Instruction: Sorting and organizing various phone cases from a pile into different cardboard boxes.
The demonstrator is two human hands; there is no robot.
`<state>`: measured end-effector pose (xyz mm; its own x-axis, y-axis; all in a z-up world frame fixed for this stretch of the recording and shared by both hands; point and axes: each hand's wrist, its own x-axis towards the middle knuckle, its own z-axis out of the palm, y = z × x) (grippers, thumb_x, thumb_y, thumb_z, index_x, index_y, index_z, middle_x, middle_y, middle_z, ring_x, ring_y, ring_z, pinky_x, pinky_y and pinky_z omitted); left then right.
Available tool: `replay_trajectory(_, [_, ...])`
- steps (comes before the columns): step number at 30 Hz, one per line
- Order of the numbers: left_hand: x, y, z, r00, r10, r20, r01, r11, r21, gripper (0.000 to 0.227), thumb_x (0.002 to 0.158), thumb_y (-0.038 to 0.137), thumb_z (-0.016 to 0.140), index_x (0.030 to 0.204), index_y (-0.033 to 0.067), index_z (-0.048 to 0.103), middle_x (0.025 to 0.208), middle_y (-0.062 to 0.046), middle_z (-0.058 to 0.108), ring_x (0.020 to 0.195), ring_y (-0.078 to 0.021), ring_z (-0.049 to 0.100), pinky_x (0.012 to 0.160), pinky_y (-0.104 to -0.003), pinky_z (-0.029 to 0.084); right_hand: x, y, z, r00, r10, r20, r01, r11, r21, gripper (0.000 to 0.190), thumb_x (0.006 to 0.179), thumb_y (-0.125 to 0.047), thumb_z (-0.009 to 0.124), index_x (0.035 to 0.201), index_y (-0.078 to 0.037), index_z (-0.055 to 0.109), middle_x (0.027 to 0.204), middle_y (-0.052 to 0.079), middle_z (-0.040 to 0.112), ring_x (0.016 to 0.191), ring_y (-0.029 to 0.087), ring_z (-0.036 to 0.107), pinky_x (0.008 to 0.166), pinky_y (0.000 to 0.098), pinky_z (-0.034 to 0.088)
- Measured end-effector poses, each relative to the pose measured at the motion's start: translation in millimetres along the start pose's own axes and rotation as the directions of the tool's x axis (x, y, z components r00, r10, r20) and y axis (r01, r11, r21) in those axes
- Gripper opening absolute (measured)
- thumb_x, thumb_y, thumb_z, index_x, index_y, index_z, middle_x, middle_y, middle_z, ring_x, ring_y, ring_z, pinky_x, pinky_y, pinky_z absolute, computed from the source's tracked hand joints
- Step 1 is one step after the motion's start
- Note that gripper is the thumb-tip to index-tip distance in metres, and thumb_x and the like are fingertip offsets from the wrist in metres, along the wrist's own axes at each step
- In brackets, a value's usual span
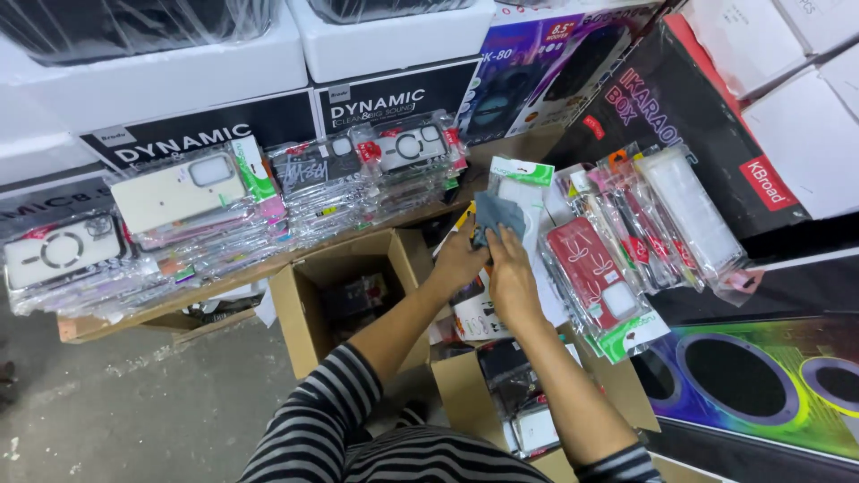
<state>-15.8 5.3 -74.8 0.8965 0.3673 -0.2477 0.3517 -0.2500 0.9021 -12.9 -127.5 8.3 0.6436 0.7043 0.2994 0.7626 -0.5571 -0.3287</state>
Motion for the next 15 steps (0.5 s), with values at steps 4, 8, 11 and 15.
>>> replay_trajectory(4, [-8, 12, -8, 0.999, -0.015, 0.05, 0.015, 1.0, 0.004, 0.072, 0.087, 0.037, 0.063, 0.155, 0.0235, 0.044, 0.126, -0.023, 0.059, 0.125, -0.0399, 0.06, 0.103, -0.048, 0.051, 23, 25, 19, 0.998, 0.061, -0.013, -0.062, 0.993, -0.101, 0.054, 0.092, 0.0, 0.053, 0.146, -0.002, 0.055, 0.147, 0.03, 0.052, 0.137, 0.045, 0.049, 0.112, 0.0477, 0.039])
replay_trajectory(8, [-19, 31, -20, 0.997, -0.02, 0.078, 0.018, 1.0, 0.022, 0.069, 0.09, 0.037, 0.062, 0.156, 0.0258, 0.043, 0.129, -0.024, 0.057, 0.127, -0.0406, 0.059, 0.105, -0.047, 0.05, 70, 67, 44, 0.988, 0.127, -0.085, -0.136, 0.984, -0.117, 0.055, 0.091, 0.002, 0.053, 0.146, -0.002, 0.055, 0.146, 0.031, 0.053, 0.136, 0.047, 0.049, 0.112, 0.0506, 0.04])
replay_trajectory(11, [-21, 31, -22, 0.995, -0.031, 0.099, 0.028, 0.999, 0.036, 0.068, 0.092, 0.042, 0.061, 0.156, 0.0286, 0.043, 0.129, -0.021, 0.057, 0.128, -0.0381, 0.059, 0.105, -0.046, 0.05, 98, 90, 61, 0.979, 0.177, -0.1, -0.192, 0.968, -0.164, 0.055, 0.09, 0.003, 0.054, 0.145, -0.001, 0.055, 0.145, 0.031, 0.054, 0.136, 0.047, 0.05, 0.109, 0.0529, 0.042])
replay_trajectory(15, [-22, 39, -24, 0.996, 0.002, 0.085, -0.016, 0.986, 0.166, 0.068, 0.091, 0.04, 0.058, 0.156, 0.0263, 0.042, 0.133, -0.022, 0.056, 0.127, -0.0408, 0.059, 0.101, -0.051, 0.051, 127, 104, 68, 0.967, 0.126, -0.22, -0.192, 0.932, -0.307, 0.04, 0.087, 0.002, 0.059, 0.126, -0.003, 0.07, 0.111, 0.023, 0.071, 0.105, 0.039, 0.071, 0.09, 0.044, 0.056])
